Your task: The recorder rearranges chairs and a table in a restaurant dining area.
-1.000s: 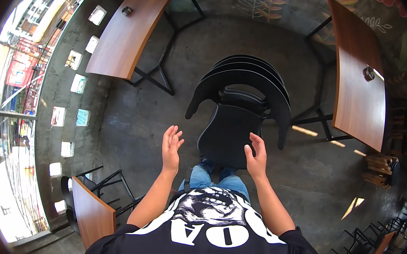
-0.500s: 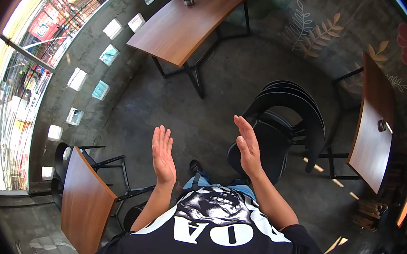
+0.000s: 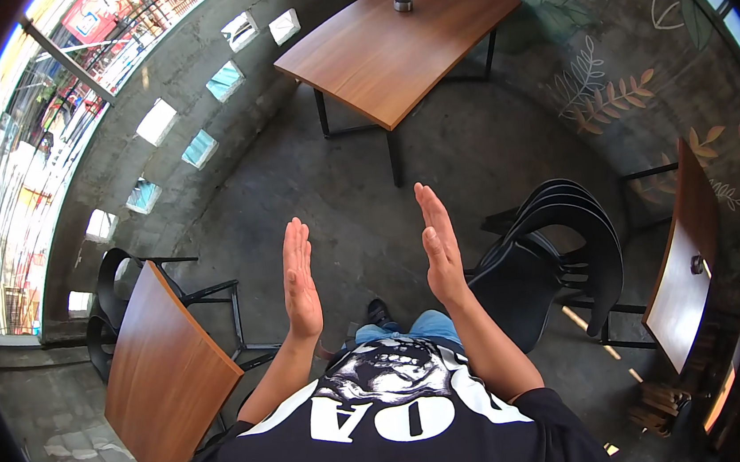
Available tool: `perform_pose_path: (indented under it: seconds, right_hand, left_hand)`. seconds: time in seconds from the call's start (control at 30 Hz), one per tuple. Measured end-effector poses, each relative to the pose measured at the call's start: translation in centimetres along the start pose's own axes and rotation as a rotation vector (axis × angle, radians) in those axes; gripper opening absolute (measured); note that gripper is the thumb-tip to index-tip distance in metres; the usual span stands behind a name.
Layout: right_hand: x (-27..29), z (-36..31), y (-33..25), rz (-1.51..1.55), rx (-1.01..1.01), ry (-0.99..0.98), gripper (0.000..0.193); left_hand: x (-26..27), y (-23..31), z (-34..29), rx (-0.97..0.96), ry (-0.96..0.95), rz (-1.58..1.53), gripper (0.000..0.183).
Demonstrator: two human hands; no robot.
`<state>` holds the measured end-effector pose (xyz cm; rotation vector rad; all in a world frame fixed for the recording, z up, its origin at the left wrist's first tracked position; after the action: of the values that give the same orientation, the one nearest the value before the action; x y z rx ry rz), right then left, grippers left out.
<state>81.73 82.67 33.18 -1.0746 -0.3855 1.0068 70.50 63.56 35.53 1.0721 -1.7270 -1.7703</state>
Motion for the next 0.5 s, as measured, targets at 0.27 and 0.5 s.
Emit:
perform_pose_path:
  seconds: [0.27,0.5]
  right_hand:
    - [0.5,3.2,3.0,-0.033,-0.031,0.067,0.069]
    - [3.4,8.8,7.0,0.026,0.029,0.124,0.066]
  left_hand:
    - [3.1,-4.5,4.9,0.026,-0.004,-0.082,0.075]
    - [0.4,-2.5,12.2,0.010,-0.033,0.006,0.072]
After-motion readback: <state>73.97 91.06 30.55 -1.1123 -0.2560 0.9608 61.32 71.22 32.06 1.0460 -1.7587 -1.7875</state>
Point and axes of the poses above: each hand's wrist, its own z-axis towards the middle knuckle, its own x-axis out of the back of the hand, y = z × x, the point moved 2 cm from there along z, towards the middle knuckle, and after that the axes turned 14 degrees about x, right-handed, at the moved point
